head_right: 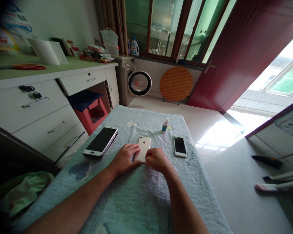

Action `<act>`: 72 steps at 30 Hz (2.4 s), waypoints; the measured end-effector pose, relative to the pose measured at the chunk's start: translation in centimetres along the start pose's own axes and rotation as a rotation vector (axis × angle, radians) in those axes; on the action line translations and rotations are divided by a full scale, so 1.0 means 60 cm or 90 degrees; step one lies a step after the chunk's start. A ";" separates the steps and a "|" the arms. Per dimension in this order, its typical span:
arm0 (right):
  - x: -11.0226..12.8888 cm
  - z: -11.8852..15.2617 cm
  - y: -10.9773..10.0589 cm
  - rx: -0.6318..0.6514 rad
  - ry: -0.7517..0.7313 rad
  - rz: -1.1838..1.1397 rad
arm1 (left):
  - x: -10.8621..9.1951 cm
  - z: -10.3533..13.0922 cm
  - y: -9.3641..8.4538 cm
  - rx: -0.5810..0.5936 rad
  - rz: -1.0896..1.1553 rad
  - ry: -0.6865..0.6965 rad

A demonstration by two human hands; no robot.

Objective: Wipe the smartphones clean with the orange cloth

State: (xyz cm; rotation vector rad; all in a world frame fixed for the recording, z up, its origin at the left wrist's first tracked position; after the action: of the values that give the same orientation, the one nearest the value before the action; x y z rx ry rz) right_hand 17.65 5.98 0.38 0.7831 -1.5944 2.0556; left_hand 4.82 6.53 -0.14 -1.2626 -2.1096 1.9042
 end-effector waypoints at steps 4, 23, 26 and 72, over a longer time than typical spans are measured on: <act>0.021 0.000 -0.019 -0.119 -0.111 -0.059 | -0.002 0.000 -0.004 -0.024 0.006 0.003; -0.006 -0.031 -0.005 -0.242 -0.101 0.117 | 0.000 0.000 -0.001 -0.002 0.028 0.010; 0.002 -0.032 0.006 -0.213 -0.113 0.131 | 0.000 0.000 -0.005 -0.011 0.053 -0.004; 0.057 -0.006 0.031 -0.085 -0.185 0.158 | 0.010 -0.002 -0.005 0.020 0.091 0.000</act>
State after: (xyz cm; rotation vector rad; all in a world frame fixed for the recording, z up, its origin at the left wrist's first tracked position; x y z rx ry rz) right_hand 13.83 5.81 1.20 0.9070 -2.0580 2.0441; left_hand 4.31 7.02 -0.14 -1.4431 -2.0327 1.9827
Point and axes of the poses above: each hand's wrist, its own z-axis away from the middle knuckle, its own y-axis out of the palm, x = y × z, the point moved 9 cm from there along -z, towards the middle knuckle, and after that the axes turned 2 degrees about y, right-handed, at the moved point
